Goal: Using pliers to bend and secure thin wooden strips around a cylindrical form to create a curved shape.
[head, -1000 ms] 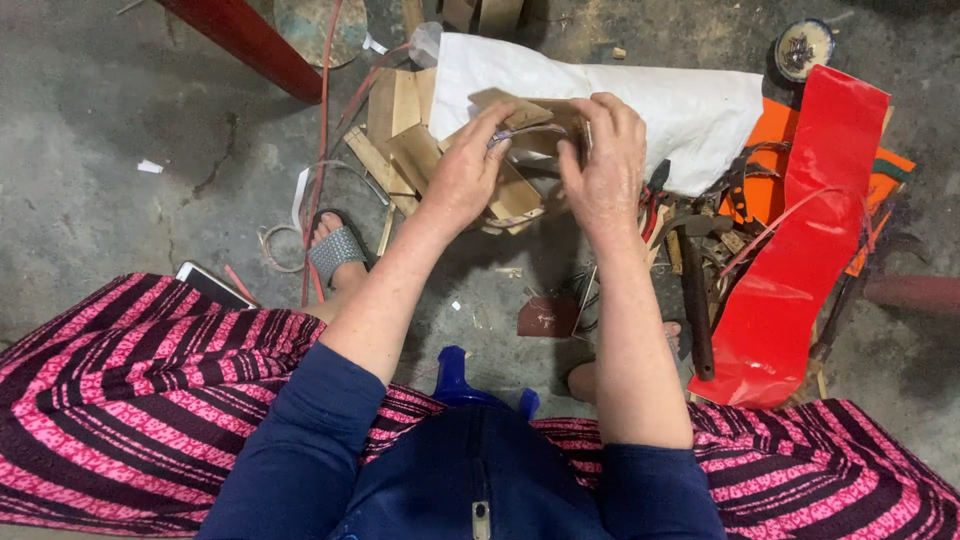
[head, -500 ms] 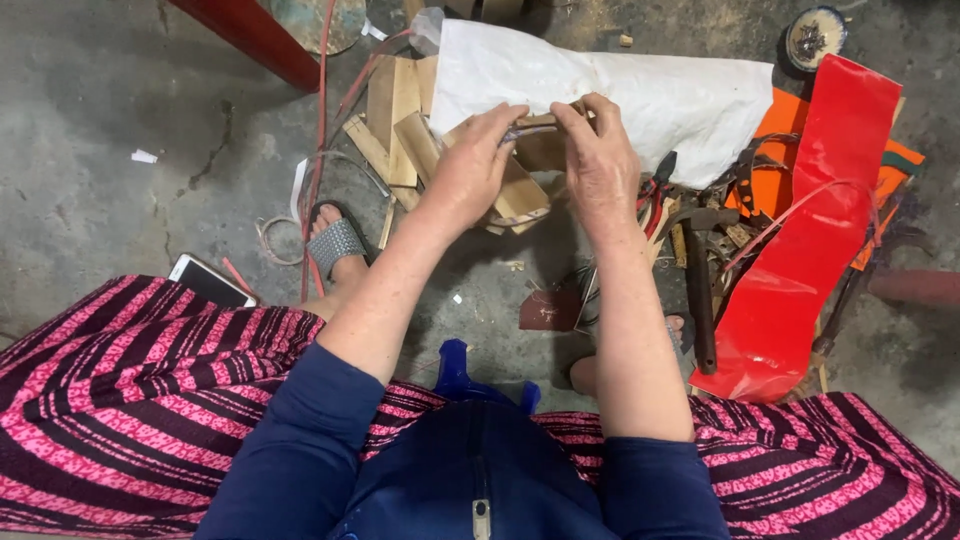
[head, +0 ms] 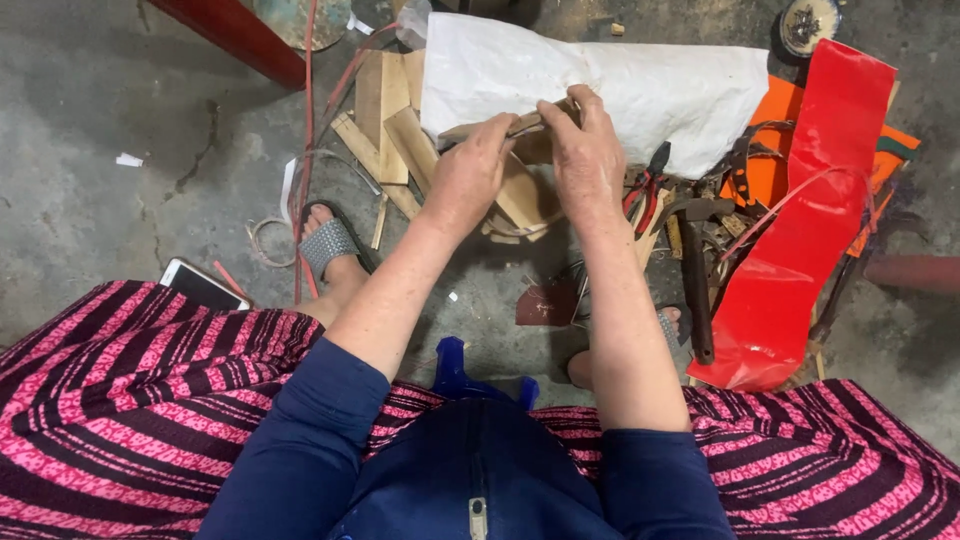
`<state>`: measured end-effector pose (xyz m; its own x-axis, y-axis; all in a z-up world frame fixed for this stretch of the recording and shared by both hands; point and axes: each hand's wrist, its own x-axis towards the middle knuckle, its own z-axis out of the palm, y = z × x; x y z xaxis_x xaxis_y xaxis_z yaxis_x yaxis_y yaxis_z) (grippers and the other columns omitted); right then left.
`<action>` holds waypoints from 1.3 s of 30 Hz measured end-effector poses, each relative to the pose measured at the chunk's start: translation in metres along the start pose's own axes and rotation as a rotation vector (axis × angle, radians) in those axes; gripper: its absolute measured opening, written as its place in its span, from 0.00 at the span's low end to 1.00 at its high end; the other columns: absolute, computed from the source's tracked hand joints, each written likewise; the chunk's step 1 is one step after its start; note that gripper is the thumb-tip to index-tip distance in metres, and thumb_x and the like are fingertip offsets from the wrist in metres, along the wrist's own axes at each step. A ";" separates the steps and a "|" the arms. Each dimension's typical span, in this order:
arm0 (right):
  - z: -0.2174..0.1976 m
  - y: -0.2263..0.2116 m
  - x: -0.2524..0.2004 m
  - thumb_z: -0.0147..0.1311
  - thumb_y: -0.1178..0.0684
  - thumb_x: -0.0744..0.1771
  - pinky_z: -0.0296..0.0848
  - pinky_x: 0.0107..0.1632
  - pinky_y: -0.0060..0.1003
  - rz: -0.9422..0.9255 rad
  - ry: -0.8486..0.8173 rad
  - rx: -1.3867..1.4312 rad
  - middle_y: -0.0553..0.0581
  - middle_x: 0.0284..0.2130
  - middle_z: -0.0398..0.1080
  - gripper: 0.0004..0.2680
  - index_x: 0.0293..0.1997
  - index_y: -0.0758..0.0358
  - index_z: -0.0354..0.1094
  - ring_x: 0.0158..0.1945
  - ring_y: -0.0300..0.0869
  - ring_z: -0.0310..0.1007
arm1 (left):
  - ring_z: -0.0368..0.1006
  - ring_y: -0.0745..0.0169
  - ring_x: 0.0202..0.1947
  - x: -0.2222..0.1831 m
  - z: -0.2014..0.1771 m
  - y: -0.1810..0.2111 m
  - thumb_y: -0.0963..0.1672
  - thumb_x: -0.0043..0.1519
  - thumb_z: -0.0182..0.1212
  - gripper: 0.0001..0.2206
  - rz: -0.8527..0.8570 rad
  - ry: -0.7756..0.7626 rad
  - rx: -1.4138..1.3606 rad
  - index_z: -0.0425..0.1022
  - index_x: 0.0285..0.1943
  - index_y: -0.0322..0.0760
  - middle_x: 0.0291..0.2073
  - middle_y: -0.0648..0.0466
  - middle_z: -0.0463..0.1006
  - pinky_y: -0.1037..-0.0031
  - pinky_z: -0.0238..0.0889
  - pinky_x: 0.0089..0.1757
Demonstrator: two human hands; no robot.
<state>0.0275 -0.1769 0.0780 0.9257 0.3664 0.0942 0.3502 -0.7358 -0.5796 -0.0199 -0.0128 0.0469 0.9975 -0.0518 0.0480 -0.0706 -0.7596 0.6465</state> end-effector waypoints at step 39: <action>0.119 0.264 -0.104 0.64 0.40 0.65 0.73 0.54 0.56 0.757 0.067 -0.206 0.61 0.49 0.65 0.12 0.43 0.53 0.69 0.53 0.62 0.70 | 0.81 0.57 0.47 0.004 0.024 -0.040 0.51 0.74 0.47 0.13 -0.017 0.134 0.153 0.71 0.63 0.49 0.47 0.55 0.82 0.67 0.74 0.48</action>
<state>0.0066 -0.3412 -0.1812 0.9275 -0.3066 -0.2139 -0.3653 -0.8648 -0.3444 -0.0130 0.0015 0.0031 0.9884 0.0409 0.1460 -0.0425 -0.8498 0.5254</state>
